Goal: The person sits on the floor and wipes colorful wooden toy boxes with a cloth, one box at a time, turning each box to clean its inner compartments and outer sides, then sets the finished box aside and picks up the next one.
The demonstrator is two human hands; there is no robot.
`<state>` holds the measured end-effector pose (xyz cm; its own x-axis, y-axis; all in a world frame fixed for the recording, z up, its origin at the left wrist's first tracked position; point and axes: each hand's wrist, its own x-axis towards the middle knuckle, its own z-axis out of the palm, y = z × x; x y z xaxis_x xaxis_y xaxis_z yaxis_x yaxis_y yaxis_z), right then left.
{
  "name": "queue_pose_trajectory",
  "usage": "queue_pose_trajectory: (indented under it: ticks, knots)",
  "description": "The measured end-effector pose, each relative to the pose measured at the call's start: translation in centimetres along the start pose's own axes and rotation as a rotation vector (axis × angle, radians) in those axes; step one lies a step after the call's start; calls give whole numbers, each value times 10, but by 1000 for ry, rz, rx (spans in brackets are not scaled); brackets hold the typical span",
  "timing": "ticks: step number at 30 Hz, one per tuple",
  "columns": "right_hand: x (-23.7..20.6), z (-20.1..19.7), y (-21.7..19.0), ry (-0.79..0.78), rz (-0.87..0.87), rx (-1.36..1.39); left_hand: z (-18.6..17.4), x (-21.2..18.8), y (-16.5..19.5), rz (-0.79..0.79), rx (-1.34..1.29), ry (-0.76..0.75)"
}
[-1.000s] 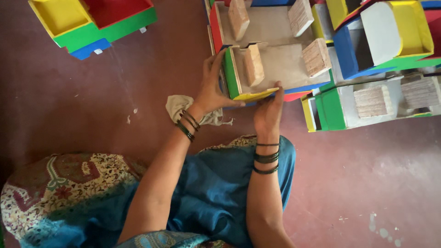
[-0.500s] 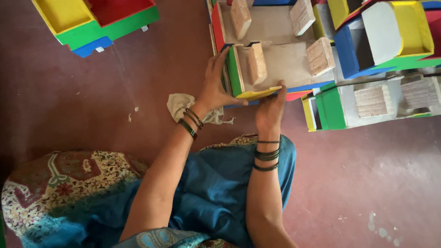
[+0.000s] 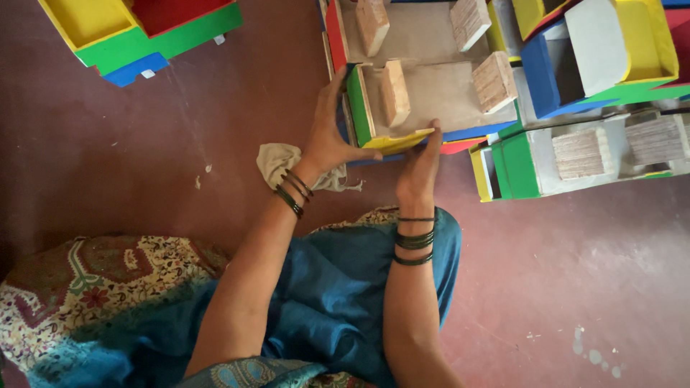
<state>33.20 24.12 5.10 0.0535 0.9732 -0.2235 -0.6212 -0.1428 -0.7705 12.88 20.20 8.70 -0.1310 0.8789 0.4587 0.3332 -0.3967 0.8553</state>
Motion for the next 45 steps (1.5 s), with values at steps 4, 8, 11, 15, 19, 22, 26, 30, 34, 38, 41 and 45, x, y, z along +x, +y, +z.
queue_pose_trajectory:
  ticks: [4,8,11,15,19,22,26,30,34,38,41,45]
  knots:
    - [-8,8,-9,90,108,-43,2,-2,-2,3,48,11]
    - [-10,13,-13,99,113,-50,4,-4,-2,-14,90,19]
    - [-9,10,-12,46,20,27,5,-7,0,-3,109,37]
    - [-6,1,-8,90,29,6,7,-11,3,6,91,72]
    - [-1,-7,-3,85,15,65,7,-15,5,-33,61,70]
    - [3,-13,-3,34,-14,97,2,-23,5,-23,83,69]
    - [7,-22,-14,8,51,96,-7,-29,1,-65,146,92]
    - [11,-33,-21,-19,57,91,-17,-36,-13,-100,104,155]
    - [12,-47,-11,-15,102,107,-33,-55,-41,-113,151,217]
    - [-4,-61,-9,-114,86,135,-68,-96,-71,-334,-177,266]
    - [-32,-64,-23,-74,-3,-5,-117,-126,-81,-422,-126,309]
    - [-71,-41,-28,-92,66,-296,-190,-161,-73,-487,-99,411]
